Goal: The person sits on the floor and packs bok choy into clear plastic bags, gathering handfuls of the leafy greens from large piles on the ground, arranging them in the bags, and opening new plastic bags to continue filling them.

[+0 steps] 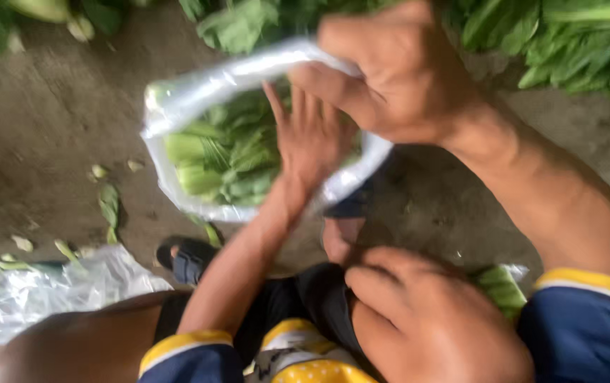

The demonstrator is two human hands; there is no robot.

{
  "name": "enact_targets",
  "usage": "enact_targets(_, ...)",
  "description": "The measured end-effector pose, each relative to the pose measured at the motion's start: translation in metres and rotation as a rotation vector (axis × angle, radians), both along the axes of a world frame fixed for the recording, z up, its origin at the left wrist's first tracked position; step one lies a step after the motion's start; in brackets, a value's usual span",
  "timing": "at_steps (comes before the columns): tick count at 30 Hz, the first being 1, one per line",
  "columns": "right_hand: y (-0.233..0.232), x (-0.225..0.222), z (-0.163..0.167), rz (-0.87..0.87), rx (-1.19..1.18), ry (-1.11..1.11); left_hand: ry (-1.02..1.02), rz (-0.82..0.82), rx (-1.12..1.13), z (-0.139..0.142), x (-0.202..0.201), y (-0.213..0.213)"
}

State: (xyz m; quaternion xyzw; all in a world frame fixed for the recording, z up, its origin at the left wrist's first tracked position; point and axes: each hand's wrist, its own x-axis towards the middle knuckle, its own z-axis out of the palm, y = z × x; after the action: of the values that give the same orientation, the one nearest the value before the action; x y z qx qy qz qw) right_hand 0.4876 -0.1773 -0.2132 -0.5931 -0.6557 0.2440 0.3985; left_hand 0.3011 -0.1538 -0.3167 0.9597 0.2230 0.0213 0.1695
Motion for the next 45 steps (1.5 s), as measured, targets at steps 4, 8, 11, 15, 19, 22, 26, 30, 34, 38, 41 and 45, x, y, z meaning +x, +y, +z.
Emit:
enact_targets(4,0.004,-0.013,0.019,-0.033,-0.135,0.042,0.347,-0.083,-0.058,-0.007,0.003,-0.026)
enact_targets(8,0.005,-0.034,0.042,0.007,-0.124,-0.082,0.636,-0.182,-0.323,-0.026,-0.002,-0.037)
enact_targets(11,0.002,-0.031,0.049,-0.130,-0.118,-0.188,0.187,-0.024,0.011,-0.028,-0.013,-0.043)
enact_targets(15,-0.026,-0.034,0.029,-0.217,-0.241,-0.099,0.036,0.090,-0.180,-0.016,-0.019,-0.051)
enact_targets(19,-0.053,-0.032,-0.001,-0.303,-0.271,0.021,-0.142,0.108,-0.237,-0.001,-0.036,-0.042)
enact_targets(22,-0.063,-0.046,-0.012,-0.298,-0.194,0.223,-0.180,0.284,0.086,0.021,-0.090,-0.018)
enact_targets(26,-0.057,-0.074,0.005,-0.428,-0.241,0.697,-0.258,0.900,-0.214,0.042,-0.163,0.073)
enact_targets(30,-0.049,-0.078,0.046,-0.643,-0.450,1.156,-0.527,0.834,-0.596,0.094,-0.220,0.129)
enact_targets(34,-0.036,-0.069,0.058,-0.545,-0.468,1.188,-0.664,0.968,-0.646,0.115,-0.248,0.135)
enact_targets(38,-0.021,-0.077,0.037,-0.588,-0.522,1.111,-0.495,1.021,-0.515,0.100,-0.266,0.135)
enact_targets(41,-0.018,-0.085,0.033,-0.502,-0.432,0.674,-0.325,0.914,-0.155,0.091,-0.265,0.148)
enact_targets(45,-0.019,-0.081,0.038,-0.382,-0.198,0.503,-0.131,0.796,-0.235,0.088,-0.240,0.180)
